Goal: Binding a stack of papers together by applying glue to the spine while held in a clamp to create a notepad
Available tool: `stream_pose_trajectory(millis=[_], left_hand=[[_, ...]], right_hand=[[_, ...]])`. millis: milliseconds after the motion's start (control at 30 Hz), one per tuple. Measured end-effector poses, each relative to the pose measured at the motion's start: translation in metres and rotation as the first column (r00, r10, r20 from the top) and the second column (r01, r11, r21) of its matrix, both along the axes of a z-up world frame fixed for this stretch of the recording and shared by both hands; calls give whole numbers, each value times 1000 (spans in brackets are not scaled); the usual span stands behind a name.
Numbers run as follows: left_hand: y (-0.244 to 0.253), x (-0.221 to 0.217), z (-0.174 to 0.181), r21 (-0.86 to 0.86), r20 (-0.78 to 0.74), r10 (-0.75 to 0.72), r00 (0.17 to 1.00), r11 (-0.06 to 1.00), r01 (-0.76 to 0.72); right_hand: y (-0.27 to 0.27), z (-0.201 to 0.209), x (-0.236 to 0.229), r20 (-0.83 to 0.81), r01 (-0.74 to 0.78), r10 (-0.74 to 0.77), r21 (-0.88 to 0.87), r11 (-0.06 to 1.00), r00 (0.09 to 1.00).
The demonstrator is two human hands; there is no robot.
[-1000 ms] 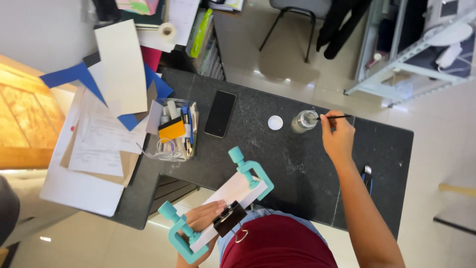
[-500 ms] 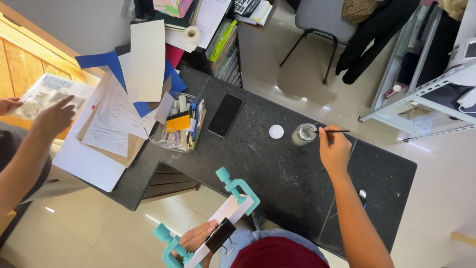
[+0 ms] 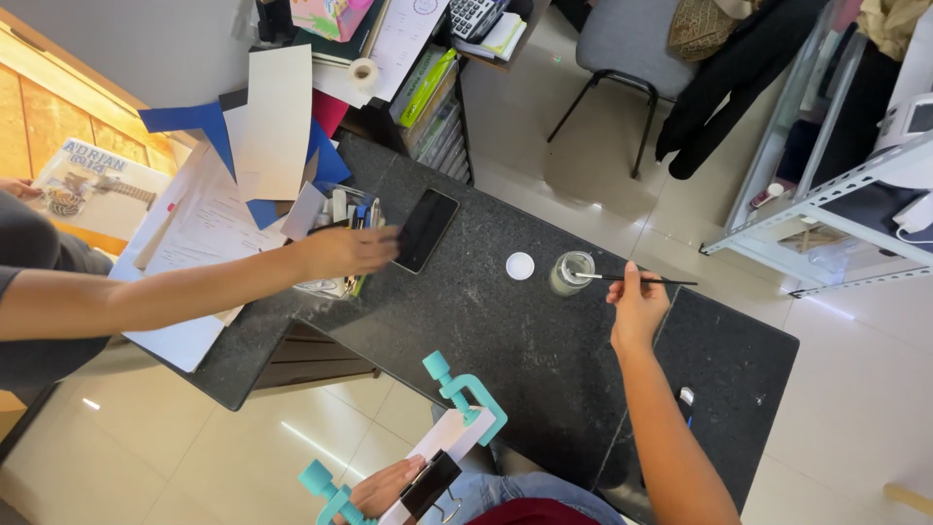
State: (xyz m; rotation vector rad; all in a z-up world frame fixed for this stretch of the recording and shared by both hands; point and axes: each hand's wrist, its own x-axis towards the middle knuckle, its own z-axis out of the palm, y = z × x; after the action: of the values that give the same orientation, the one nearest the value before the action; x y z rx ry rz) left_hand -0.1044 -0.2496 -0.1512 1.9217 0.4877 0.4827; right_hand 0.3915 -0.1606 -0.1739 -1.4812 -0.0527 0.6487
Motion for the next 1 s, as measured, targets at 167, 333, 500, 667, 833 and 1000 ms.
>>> stream_pose_trajectory(millis=[167,333,500,667,833,1000], left_hand=[[6,17,21,84,-50,-72,996,994,76],[7,9,-45,214,-191,-241,952,936,280],[14,83,93,305,94,182,979,930,-203],[2,125,126,239,168,512,842,808,-539],[10,148,150,74,203,621,757,761,-644],[19,168,160,30,157,716,680,685,-728]], right_hand=[[4,-2,-1,-52,-1,3,43,999,999],[8,-5,3,-277,74,-47,91,993,960],[11,-37,14,-392,141,-77,137,981,917],[4,-20,16,-445,76,-14,122,990,896],[-13,26,10,-488,74,24,180,981,872],[-67,122,-23,-332,-108,360,587,803,872]])
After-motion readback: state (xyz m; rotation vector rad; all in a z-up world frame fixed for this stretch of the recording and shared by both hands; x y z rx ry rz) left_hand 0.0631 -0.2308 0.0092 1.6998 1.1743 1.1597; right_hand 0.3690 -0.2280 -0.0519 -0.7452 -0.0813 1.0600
